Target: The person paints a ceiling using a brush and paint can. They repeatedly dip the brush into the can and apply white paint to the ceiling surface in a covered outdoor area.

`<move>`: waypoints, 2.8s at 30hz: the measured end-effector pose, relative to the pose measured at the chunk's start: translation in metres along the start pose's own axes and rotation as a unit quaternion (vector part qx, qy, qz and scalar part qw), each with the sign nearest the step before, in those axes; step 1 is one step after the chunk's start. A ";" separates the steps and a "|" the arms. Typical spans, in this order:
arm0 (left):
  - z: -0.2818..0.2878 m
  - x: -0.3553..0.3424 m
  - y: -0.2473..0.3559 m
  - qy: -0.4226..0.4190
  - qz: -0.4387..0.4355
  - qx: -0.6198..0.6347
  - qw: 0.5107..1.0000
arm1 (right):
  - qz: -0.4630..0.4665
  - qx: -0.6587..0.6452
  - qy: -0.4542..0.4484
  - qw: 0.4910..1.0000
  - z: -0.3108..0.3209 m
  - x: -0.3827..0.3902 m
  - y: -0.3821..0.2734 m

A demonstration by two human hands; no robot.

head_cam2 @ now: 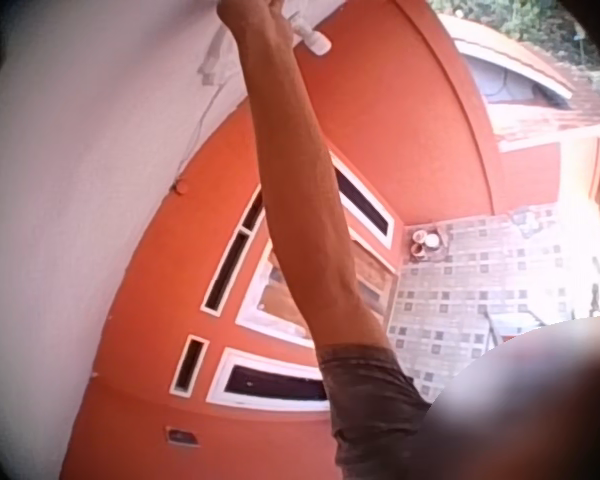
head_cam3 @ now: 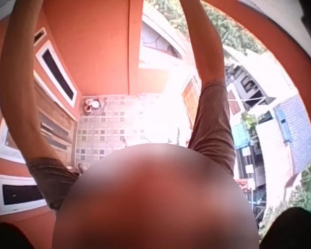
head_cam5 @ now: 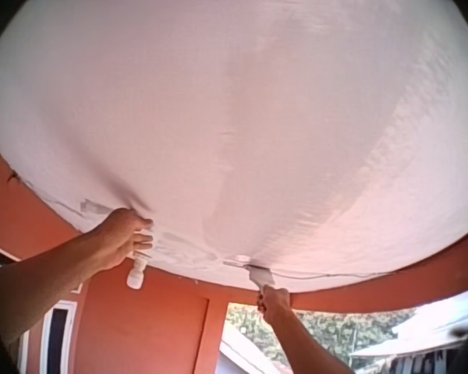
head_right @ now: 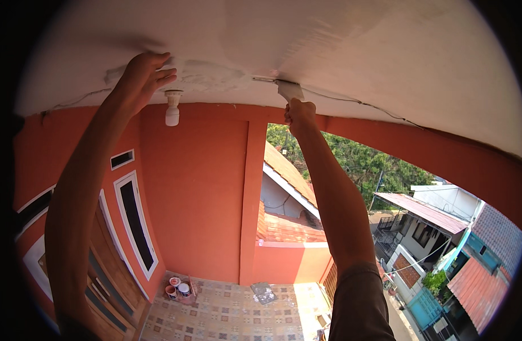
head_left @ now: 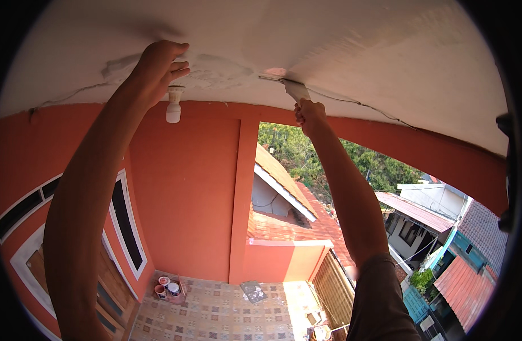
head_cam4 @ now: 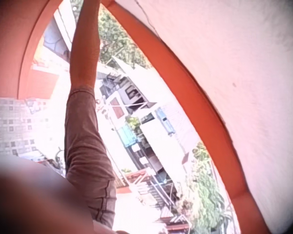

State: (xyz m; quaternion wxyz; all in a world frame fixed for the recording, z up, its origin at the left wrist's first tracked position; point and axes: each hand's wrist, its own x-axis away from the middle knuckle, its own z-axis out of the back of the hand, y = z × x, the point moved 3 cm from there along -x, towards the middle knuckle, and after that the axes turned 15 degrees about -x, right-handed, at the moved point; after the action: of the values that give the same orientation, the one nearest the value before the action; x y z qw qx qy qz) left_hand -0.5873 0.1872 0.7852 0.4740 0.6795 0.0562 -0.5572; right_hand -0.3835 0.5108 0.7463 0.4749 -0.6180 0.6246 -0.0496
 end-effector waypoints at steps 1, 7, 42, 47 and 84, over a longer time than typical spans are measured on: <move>0.000 0.000 0.000 0.001 0.001 0.000 1.000 | 0.013 0.009 -0.011 1.000 -0.004 0.004 0.003; 0.000 0.001 -0.003 0.010 0.005 -0.015 1.000 | 0.053 0.057 -0.053 0.996 -0.030 0.027 0.019; -0.001 0.003 -0.001 0.009 0.009 -0.033 0.999 | 0.137 0.019 -0.070 0.988 -0.025 0.081 0.025; -0.002 0.004 -0.003 0.019 0.007 -0.026 0.999 | 0.198 0.071 -0.045 0.977 -0.010 0.087 0.043; -0.005 0.007 -0.002 0.013 0.002 -0.024 1.000 | -0.003 0.065 -0.056 0.996 -0.044 0.015 0.053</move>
State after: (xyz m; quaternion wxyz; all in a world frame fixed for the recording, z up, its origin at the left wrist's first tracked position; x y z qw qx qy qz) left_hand -0.5820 0.1887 0.7783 0.4906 0.6754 0.0745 -0.5455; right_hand -0.4473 0.4883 0.7278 0.5480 -0.5897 0.5906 -0.0569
